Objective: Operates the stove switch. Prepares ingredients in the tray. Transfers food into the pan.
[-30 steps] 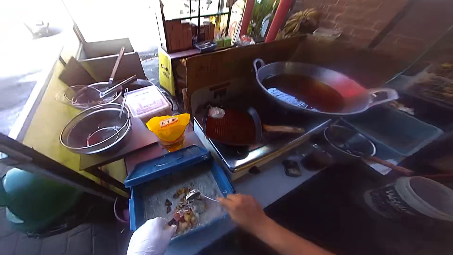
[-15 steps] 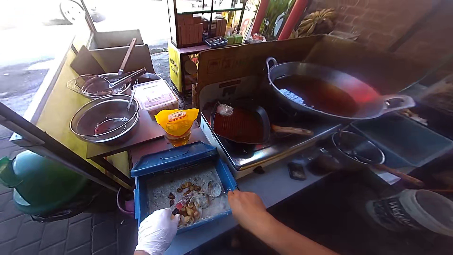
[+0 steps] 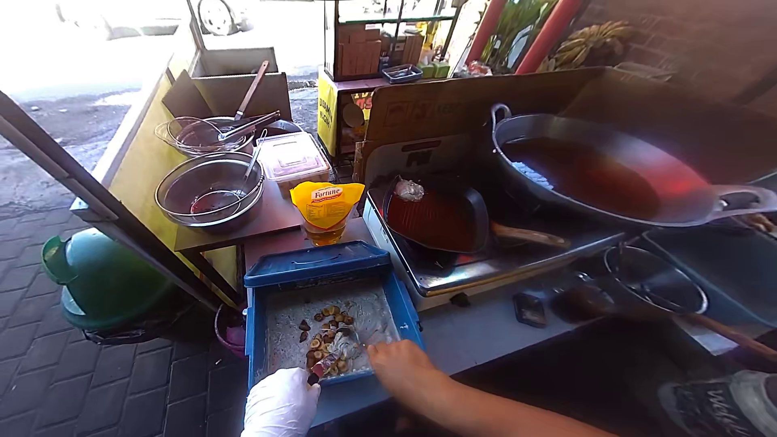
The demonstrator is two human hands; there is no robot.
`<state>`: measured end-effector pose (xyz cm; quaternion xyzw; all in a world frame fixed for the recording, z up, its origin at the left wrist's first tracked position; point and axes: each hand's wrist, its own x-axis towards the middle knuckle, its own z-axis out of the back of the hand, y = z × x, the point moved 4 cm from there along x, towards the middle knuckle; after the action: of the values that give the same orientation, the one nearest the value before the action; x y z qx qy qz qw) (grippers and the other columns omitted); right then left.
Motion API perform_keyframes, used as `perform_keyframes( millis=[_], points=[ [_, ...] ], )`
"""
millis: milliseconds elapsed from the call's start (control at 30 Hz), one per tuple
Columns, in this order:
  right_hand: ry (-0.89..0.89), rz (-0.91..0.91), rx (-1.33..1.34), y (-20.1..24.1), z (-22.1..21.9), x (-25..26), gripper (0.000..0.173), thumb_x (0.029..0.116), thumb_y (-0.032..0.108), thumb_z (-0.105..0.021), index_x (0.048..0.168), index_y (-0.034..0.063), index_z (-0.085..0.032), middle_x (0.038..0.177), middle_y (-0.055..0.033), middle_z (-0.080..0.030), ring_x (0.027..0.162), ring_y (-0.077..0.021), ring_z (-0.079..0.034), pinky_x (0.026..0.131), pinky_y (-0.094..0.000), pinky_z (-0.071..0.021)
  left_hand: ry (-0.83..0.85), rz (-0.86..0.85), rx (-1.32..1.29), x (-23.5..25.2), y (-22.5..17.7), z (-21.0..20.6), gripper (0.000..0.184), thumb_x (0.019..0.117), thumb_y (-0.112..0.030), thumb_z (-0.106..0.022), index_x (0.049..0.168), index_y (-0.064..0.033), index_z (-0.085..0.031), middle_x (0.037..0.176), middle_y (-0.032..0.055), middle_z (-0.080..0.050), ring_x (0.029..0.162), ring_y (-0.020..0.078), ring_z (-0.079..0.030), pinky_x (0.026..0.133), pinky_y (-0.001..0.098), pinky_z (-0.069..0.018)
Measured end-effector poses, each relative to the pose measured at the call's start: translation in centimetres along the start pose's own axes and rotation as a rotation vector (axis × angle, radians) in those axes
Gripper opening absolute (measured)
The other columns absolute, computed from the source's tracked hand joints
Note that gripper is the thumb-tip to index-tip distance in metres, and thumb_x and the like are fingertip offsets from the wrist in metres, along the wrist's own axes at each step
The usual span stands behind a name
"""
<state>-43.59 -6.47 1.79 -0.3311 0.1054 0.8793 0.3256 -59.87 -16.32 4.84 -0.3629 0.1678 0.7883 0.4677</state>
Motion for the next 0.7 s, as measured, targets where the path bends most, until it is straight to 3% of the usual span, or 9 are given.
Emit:
perform_keyframes(
  millis=[100,167,233,300,367,500,600,700],
  points=[
    [-0.067,0.149,-0.061,-0.5,-1.7,0.2,0.031,0.1002,0.001,-0.044,0.128,-0.0048,-0.056,0.108,-0.0244,-0.068,0.089,-0.0419,-0.071,0.072,-0.0546,-0.0578,-0.110,-0.023,0.006,0.0,1.3,-1.3,0.050,0.0967,-0.052,-0.047,0.109,-0.0103,-0.072,0.116,0.0149,-0.072,0.112,0.0355,-0.069,0.088,0.0613,-0.0525],
    [-0.086,0.227,-0.092,-1.5,-2.3,0.1,0.034,0.1001,0.002,-0.044,0.132,-0.0032,-0.055,0.107,-0.0237,-0.068,0.087,-0.0414,-0.071,0.071,-0.0546,-0.0577,-0.080,-0.014,0.010,-1.2,1.7,-0.8,0.050,0.0964,-0.055,-0.049,0.108,-0.0127,-0.073,0.114,0.0133,-0.073,0.111,0.0349,-0.069,0.088,0.0606,-0.0536],
    [-0.188,0.325,-0.128,-2.9,-2.9,0.0,0.032,0.0986,0.003,-0.046,0.128,-0.0021,-0.059,0.099,-0.0215,-0.069,0.079,-0.0396,-0.071,0.065,-0.0530,-0.0575,-0.067,-0.025,-0.034,-2.7,2.2,-0.4,0.053,0.0977,-0.056,-0.048,0.117,-0.0135,-0.072,0.123,0.0142,-0.071,0.118,0.0360,-0.066,0.095,0.0618,-0.0503],
    [-0.306,0.423,-0.184,-4.2,-3.6,-0.1,0.027,0.0966,0.004,-0.050,0.120,-0.0003,-0.062,0.088,-0.0175,-0.068,0.068,-0.0352,-0.069,0.057,-0.0488,-0.0566,-0.106,-0.017,-0.064,-3.8,2.7,-0.4,0.054,0.0974,-0.058,-0.047,0.120,-0.0163,-0.073,0.122,0.0132,-0.072,0.117,0.0352,-0.066,0.094,0.0610,-0.0509],
    [-0.290,0.477,-0.223,-4.9,-3.7,-0.3,0.027,0.0962,0.004,-0.050,0.120,-0.0007,-0.061,0.087,-0.0173,-0.066,0.068,-0.0350,-0.069,0.057,-0.0485,-0.0559,-0.127,0.006,-0.110,-4.6,3.2,-0.6,0.055,0.0979,-0.059,-0.046,0.116,-0.0154,-0.073,0.116,0.0136,-0.072,0.113,0.0349,-0.067,0.090,0.0610,-0.0512],
    [-0.148,0.518,-0.220,-5.8,-2.8,0.2,0.026,0.0973,0.004,-0.049,0.120,0.0000,-0.061,0.092,-0.0190,-0.067,0.076,-0.0378,-0.070,0.063,-0.0523,-0.0561,-0.138,0.063,-0.191,-5.4,3.1,-1.1,0.052,0.0991,-0.058,-0.047,0.118,-0.0176,-0.074,0.117,0.0121,-0.073,0.113,0.0333,-0.068,0.092,0.0604,-0.0508],
    [-0.039,0.475,-0.004,-7.6,-1.4,1.6,0.027,0.1000,0.014,-0.049,0.120,0.0084,-0.067,0.101,-0.0190,-0.071,0.095,-0.0415,-0.070,0.077,-0.0627,-0.0540,-0.157,0.084,-0.230,-5.2,2.6,-2.0,0.048,0.0987,-0.056,-0.049,0.112,-0.0170,-0.075,0.109,0.0106,-0.074,0.107,0.0314,-0.070,0.088,0.0586,-0.0529],
    [0.018,0.367,0.296,-9.8,-1.6,2.6,0.035,0.1048,0.025,-0.045,0.127,0.0178,-0.071,0.108,-0.0147,-0.073,0.107,-0.0356,-0.069,0.090,-0.0622,-0.0525,-0.212,0.098,-0.283,-5.0,1.7,-2.9,0.052,0.0999,-0.058,-0.045,0.115,-0.0168,-0.074,0.115,0.0112,-0.073,0.111,0.0314,-0.068,0.091,0.0591,-0.0520]
  ],
)
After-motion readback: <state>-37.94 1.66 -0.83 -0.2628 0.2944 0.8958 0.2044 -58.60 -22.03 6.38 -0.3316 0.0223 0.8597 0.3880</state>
